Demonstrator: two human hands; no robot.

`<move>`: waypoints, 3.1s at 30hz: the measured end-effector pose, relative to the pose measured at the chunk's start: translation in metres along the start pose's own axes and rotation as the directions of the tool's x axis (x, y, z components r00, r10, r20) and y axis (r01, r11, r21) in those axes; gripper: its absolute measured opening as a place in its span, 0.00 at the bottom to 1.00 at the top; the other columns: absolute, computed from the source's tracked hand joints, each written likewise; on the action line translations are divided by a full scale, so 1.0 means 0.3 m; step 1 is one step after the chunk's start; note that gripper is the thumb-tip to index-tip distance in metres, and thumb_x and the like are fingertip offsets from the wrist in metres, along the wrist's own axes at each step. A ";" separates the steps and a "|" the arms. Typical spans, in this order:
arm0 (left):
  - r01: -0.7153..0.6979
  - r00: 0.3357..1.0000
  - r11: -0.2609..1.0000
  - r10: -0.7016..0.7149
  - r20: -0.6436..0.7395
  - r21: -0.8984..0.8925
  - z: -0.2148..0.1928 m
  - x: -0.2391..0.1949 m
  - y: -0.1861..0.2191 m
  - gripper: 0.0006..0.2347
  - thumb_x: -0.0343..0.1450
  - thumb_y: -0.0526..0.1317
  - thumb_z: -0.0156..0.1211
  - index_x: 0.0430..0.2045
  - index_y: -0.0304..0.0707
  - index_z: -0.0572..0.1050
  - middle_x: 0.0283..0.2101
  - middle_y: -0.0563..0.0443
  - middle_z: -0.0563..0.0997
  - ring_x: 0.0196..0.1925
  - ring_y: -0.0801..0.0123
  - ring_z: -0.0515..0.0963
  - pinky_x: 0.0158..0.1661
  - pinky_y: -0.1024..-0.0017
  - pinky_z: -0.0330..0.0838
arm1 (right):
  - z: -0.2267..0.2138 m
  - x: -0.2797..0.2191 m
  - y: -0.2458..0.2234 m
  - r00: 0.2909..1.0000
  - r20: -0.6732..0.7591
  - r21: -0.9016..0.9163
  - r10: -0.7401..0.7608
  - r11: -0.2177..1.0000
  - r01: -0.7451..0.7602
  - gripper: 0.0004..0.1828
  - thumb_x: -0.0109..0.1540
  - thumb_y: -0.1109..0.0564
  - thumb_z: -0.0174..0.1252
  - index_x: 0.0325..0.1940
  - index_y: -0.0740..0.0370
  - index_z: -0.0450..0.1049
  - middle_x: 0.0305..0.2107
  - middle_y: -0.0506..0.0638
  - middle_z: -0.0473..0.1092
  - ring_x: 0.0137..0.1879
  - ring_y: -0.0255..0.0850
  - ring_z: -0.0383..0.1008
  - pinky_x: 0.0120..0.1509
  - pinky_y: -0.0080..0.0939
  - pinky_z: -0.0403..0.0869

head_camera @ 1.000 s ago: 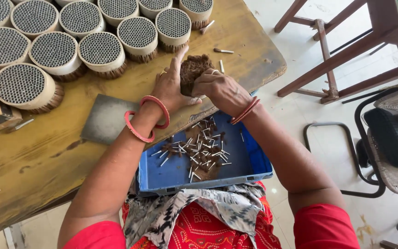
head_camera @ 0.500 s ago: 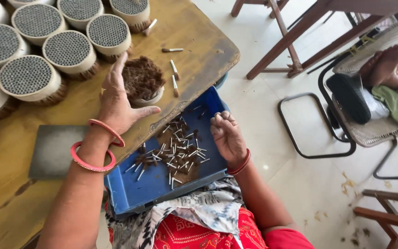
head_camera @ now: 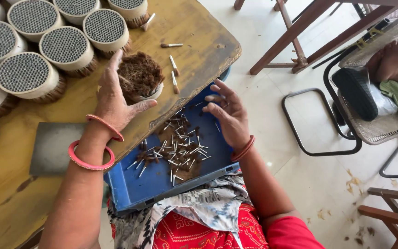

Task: The person stuffs brown fibrous material into a round brush base, presses the fiber down firmly with both hands, and sets the finished brush on the table with the other completed brushes. They then take another empty base from the blue tray and repeat the stuffing and pressing.

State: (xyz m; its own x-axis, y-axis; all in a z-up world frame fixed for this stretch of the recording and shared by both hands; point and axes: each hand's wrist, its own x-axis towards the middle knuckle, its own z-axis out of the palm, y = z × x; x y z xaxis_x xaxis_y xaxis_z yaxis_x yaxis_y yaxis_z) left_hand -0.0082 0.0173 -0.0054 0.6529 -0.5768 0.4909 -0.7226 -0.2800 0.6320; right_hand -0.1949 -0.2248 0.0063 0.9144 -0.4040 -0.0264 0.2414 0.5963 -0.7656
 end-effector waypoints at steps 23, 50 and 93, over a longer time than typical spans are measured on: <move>0.222 0.973 0.974 -0.225 0.053 0.049 -0.005 0.020 0.042 0.52 0.57 0.46 0.82 0.73 0.50 0.46 0.71 0.42 0.63 0.72 0.49 0.63 0.64 0.41 0.54 | 0.131 0.886 0.205 0.812 0.573 -0.774 0.108 -0.257 0.579 0.22 0.68 0.46 0.55 0.67 0.44 0.71 0.70 0.53 0.59 0.77 0.52 0.53 0.78 0.65 0.49; 0.179 0.586 0.941 -0.336 0.737 0.287 0.487 -0.510 -0.110 0.13 0.72 0.41 0.54 0.46 0.37 0.79 0.46 0.32 0.82 0.47 0.44 0.81 0.46 0.54 0.75 | -0.487 0.063 0.456 0.076 0.112 -0.869 0.991 0.060 0.491 0.34 0.55 0.67 0.51 0.62 0.40 0.77 0.44 0.53 0.80 0.48 0.48 0.80 0.55 0.45 0.76; 0.497 0.867 0.847 -0.496 -0.052 0.188 0.509 -0.408 -0.256 0.16 0.76 0.49 0.50 0.50 0.40 0.79 0.51 0.40 0.82 0.52 0.45 0.80 0.50 0.53 0.73 | -0.366 0.363 0.643 0.729 0.348 -0.779 0.589 -0.251 0.575 0.39 0.51 0.52 0.72 0.65 0.63 0.69 0.64 0.63 0.64 0.70 0.60 0.61 0.73 0.51 0.62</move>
State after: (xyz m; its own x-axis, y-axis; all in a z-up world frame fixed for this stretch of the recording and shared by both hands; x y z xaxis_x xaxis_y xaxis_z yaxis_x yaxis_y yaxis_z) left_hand -0.0674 -0.0077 -0.2055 0.9362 -0.3213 0.1427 -0.3309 -0.6680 0.6665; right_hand -0.0845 -0.2299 -0.2150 0.9222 0.2980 -0.2464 0.2115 -0.9222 -0.3237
